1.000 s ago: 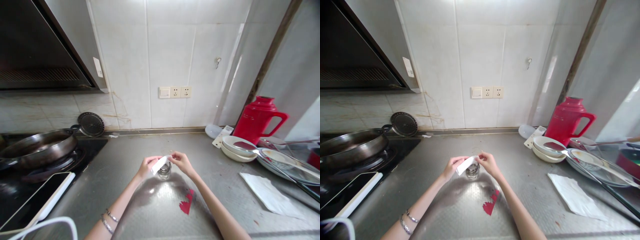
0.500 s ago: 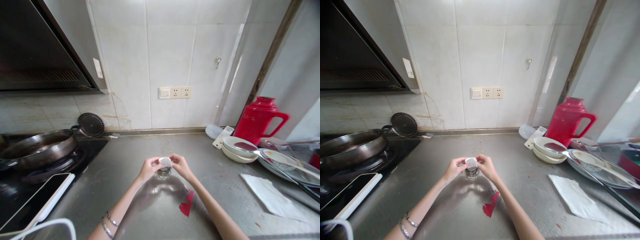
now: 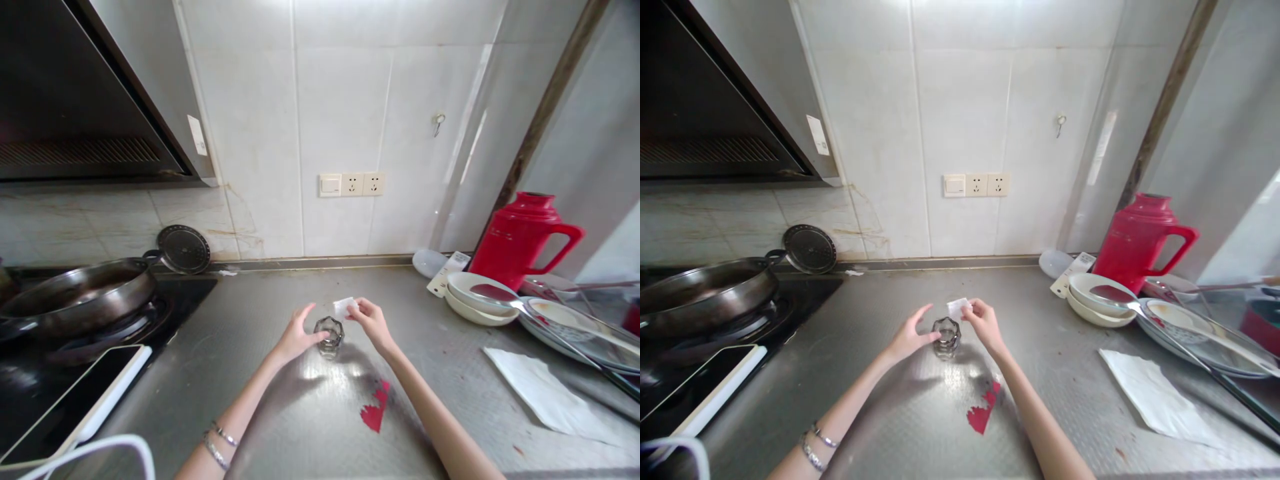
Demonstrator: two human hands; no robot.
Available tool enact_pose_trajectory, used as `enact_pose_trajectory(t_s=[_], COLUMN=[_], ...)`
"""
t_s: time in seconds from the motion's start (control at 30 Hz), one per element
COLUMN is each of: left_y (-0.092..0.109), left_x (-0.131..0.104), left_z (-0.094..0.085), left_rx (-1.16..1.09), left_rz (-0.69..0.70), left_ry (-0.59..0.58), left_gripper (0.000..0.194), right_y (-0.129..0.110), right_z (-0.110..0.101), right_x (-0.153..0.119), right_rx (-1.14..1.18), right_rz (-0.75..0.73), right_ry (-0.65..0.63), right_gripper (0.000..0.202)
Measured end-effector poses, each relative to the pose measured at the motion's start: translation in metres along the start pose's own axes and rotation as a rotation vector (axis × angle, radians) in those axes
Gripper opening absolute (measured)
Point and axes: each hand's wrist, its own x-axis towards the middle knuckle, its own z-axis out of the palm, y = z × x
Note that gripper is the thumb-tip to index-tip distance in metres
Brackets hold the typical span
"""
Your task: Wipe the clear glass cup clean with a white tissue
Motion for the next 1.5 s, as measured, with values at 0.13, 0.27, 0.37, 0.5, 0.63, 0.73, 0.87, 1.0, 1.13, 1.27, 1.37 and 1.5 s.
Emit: enact_pose_trajectory(t_s=[0.13, 0.27, 0.37, 0.5, 0.63, 0.73, 0.87, 1.0, 1.13, 1.27, 1.37, 1.5], left_y=[-0.025, -0.038, -0.040, -0.040, -0.036, -0.031, -0.027, -0.025, -0.023, -0.023, -0.021, -0.016], left_x=[0.001, 0.002, 0.004, 0.007, 0.007, 0.006, 0.004, 0.004, 0.007, 0.011, 0.011, 0.007], left_z=[0.007, 0.020, 0.028, 0.034, 0.035, 0.034, 0.034, 0.037, 0.039, 0.042, 0.041, 0.037], left_rx=[0.201, 0.200, 0.154, 0.131, 0.153, 0.132, 0.053, -0.063, -0.144, -0.241, -0.260, -0.236], left_rz=[-0.138, -0.110, -0.059, 0.015, 0.026, 0.019, -0.008, 0.004, 0.011, 0.066, 0.111, 0.133], left_ry=[-0.132, -0.127, -0.057, -0.016, 0.004, -0.004, -0.006, 0.000, 0.004, 0.009, 0.030, 0.061], left_gripper=[0.121, 0.121, 0.115, 0.101, 0.089, 0.082, 0.074, 0.074, 0.076, 0.080, 0.086, 0.081], right_y=[0.014, 0.029, 0.035, 0.037, 0.036, 0.036, 0.034, 0.022, 0.001, -0.019, -0.027, -0.032], right_z=[-0.011, -0.011, -0.008, -0.005, -0.005, -0.004, -0.003, -0.006, -0.003, -0.001, -0.005, -0.012], right_x=[0.010, 0.012, 0.011, 0.009, 0.007, 0.006, 0.006, 0.004, -0.005, -0.013, -0.013, -0.012], right_rx=[0.000, -0.031, -0.046, -0.052, -0.052, -0.050, -0.087, -0.194, -0.332, -0.864, -1.166, -1.275], right_rz=[0.017, 0.040, 0.049, 0.057, 0.068, 0.069, 0.046, -0.039, -0.201, -0.716, -0.927, -0.926], right_ry=[0.153, 0.201, 0.194, 0.168, 0.155, 0.152, 0.158, 0.166, 0.127, -0.274, -0.476, -0.587], right_gripper=[0.046, 0.044, 0.041, 0.041, 0.045, 0.049, 0.052, 0.046, 0.027, 0.030, 0.033, 0.037])
